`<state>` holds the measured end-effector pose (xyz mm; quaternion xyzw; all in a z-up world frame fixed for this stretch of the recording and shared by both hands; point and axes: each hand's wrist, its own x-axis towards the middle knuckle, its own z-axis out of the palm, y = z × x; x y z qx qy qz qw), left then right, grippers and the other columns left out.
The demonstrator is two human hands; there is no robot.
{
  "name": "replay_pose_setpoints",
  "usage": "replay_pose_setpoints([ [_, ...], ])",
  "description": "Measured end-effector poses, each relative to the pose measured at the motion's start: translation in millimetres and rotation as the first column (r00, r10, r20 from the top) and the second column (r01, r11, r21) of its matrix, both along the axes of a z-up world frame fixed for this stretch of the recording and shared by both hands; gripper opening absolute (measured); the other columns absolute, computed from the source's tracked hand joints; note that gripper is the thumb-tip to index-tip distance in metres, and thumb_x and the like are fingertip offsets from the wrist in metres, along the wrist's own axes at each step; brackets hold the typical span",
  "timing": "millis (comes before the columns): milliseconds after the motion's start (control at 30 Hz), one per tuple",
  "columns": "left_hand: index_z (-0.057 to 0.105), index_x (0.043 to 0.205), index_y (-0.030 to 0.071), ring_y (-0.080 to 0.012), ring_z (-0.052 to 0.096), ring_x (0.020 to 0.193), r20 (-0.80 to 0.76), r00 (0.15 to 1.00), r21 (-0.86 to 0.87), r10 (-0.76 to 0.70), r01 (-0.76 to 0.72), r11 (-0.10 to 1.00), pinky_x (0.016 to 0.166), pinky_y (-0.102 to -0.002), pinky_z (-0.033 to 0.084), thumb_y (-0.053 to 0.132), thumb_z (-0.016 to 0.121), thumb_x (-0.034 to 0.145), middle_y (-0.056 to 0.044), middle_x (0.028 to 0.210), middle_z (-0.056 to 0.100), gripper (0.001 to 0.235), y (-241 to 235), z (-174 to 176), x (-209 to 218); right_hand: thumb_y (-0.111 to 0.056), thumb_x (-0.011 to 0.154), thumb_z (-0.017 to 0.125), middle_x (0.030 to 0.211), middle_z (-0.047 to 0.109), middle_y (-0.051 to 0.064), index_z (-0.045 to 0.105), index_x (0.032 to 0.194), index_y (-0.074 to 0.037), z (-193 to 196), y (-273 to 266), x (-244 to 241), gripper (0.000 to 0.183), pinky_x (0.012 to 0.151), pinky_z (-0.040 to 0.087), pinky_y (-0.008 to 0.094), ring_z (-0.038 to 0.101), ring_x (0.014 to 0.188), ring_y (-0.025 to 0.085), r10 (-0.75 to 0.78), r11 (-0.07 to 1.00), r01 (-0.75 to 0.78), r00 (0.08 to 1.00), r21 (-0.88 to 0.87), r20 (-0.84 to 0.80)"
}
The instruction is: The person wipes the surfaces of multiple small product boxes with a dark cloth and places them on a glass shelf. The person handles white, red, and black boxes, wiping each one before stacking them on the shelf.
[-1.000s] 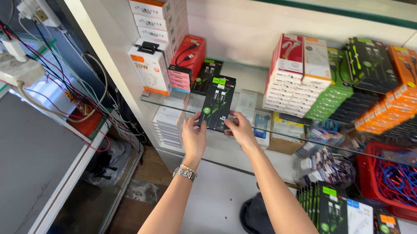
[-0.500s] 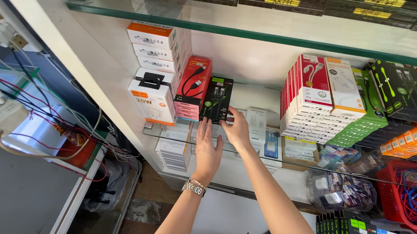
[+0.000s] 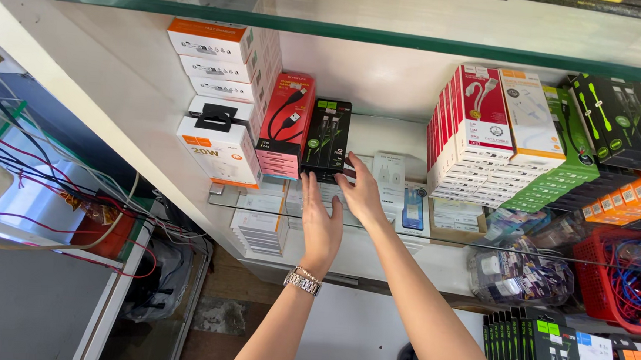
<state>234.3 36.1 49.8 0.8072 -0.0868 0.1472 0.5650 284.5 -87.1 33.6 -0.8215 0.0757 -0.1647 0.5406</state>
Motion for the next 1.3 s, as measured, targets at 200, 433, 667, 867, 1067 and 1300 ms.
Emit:
replay_pose_setpoints([
  [200,0.04,0.15,-0.006,-0.0317,0.055,0.137,-0.35,0.923,-0.412,-0.162,0.003,0.911,0.109,-0.037,0.046,0.007,0.054,0.094,-0.027,0.146,0.054,0.059,-3,0,10,-0.007,0.09,0.065,0.15,0.055,0.019,0.04,0.155,-0.012,21,4,-12,0.07,0.093,0.058,0.038,0.065,0.121,0.029,0.046,0.998,-0.047,0.999,-0.043,-0.012],
  [433,0.045,0.146,-0.005,-0.023,0.06,0.129,-0.338,0.897,-0.699,-0.285,-0.037,0.714,0.108,-0.031,0.045,0.007,0.055,0.096,-0.019,0.138,0.062,0.053,-8,-3,21,-0.009,0.089,0.07,0.153,0.046,0.027,0.056,0.144,-0.011,32,13,-10,0.057,0.096,0.058,0.039,0.059,0.13,0.038,0.105,0.974,-0.09,0.992,-0.206,0.064],
  [667,0.054,0.121,-0.004,-0.0182,0.055,0.107,-0.202,0.925,-0.73,-0.322,0.077,0.679,0.1,-0.03,0.042,0.001,0.055,0.098,-0.011,0.113,0.059,0.023,-16,-3,25,-0.008,0.089,0.069,0.151,0.049,0.025,0.056,0.145,-0.011,15,8,-1,0.057,0.099,0.056,0.04,0.059,0.13,0.038,0.07,0.972,-0.065,0.997,-0.224,0.015],
  [867,0.052,0.118,-0.002,-0.0151,0.056,0.121,-0.21,0.931,-0.709,-0.299,0.066,0.702,0.103,-0.027,0.041,-0.001,0.052,0.094,-0.008,0.124,0.059,0.024,-17,0,27,-0.007,0.087,0.065,0.155,0.047,0.022,0.047,0.151,-0.016,14,0,5,0.067,0.1,0.056,0.041,0.065,0.123,0.036,0.115,0.975,-0.119,0.993,-0.187,-0.028],
  [1067,0.052,0.12,0.0,-0.0141,0.052,0.133,-0.285,0.93,-0.664,-0.233,-0.017,0.747,0.098,-0.031,0.041,0.001,0.051,0.095,-0.009,0.136,0.054,0.025,-17,4,12,-0.013,0.095,0.065,0.142,0.059,0.019,0.047,0.149,-0.016,34,-9,-16,0.057,0.099,0.053,0.038,0.06,0.126,0.027,0.084,0.996,-0.083,0.996,0.045,-0.014],
  [1300,0.059,0.116,-0.005,-0.0211,0.064,0.117,-0.121,0.937,-0.677,-0.327,0.163,0.717,0.106,-0.037,0.054,-0.001,0.046,0.1,-0.016,0.127,0.066,0.021,-43,-5,-57,-0.011,0.101,0.059,0.127,0.07,0.01,0.059,0.136,-0.007,33,-32,-116,0.036,0.092,0.055,0.031,0.066,0.113,0.016,0.155,0.941,-0.161,0.987,0.296,0.044],
])
